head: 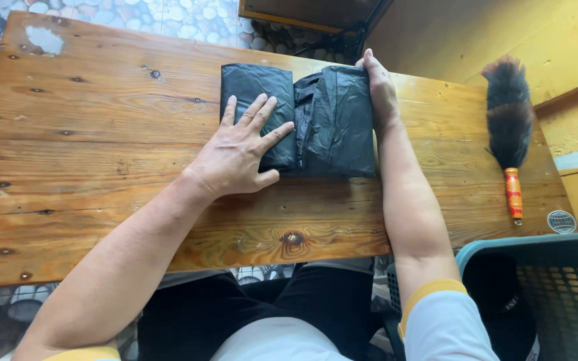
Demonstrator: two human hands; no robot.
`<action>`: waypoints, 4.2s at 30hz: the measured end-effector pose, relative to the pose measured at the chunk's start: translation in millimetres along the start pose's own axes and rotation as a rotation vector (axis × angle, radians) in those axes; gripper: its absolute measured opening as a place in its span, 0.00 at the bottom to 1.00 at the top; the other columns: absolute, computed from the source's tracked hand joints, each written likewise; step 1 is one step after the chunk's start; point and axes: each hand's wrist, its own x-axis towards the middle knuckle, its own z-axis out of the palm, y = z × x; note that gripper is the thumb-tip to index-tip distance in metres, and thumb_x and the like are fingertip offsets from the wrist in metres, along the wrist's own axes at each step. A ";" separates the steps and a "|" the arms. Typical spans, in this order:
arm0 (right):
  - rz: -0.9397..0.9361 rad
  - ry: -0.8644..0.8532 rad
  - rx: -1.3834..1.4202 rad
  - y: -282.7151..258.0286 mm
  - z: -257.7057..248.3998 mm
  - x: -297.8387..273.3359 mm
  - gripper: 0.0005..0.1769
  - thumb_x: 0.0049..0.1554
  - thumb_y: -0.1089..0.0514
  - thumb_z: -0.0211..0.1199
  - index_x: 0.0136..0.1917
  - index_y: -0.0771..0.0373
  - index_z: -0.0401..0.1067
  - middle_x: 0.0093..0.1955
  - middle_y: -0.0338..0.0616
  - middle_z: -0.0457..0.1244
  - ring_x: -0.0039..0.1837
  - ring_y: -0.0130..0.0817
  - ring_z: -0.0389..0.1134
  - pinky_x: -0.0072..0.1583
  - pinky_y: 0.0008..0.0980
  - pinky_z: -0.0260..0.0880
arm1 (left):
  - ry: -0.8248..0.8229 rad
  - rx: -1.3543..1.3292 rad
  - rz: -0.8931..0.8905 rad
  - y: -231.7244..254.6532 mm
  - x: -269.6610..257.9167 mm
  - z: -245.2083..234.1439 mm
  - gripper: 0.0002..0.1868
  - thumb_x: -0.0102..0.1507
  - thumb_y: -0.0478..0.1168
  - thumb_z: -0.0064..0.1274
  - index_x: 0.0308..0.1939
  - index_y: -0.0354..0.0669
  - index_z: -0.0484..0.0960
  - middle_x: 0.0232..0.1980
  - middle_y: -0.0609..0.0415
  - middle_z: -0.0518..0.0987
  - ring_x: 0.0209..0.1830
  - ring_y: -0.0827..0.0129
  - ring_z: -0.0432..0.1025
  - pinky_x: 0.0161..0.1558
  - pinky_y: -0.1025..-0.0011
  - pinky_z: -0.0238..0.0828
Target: The person folds a black garment on a wooden table and then inserts it into a small black pouch with a blue trim.
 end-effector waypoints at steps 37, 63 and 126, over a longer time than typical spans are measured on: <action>-0.318 -0.209 -0.494 43.1 -7.6 25.2 0.12 0.70 0.52 0.62 0.44 0.54 0.71 0.39 0.26 0.62 0.43 0.15 0.58 0.46 0.22 0.61 | 0.276 0.156 0.330 41.7 23.6 -1.0 0.26 0.67 0.50 0.61 0.68 0.49 0.79 0.67 0.39 0.78 0.68 0.49 0.73 0.69 0.42 0.64; -0.226 0.123 -0.728 -18.3 16.9 -190.5 0.48 0.49 0.64 0.67 0.81 0.56 0.56 0.60 0.59 0.69 0.61 0.60 0.71 0.57 0.54 0.71 | 0.506 -0.001 0.166 39.6 21.8 44.4 0.21 0.63 0.50 0.58 0.60 0.58 0.85 0.60 0.46 0.82 0.63 0.52 0.76 0.68 0.44 0.59; -0.462 0.423 -1.478 20.9 11.8 -191.1 0.37 0.54 0.70 0.54 0.75 0.49 0.70 0.47 0.36 0.65 0.40 0.37 0.63 0.48 0.38 0.58 | -0.325 -0.491 -0.154 -22.6 230.4 75.2 0.27 0.69 0.60 0.59 0.27 0.43 0.79 0.24 0.57 0.71 0.27 0.70 0.64 0.34 0.65 0.60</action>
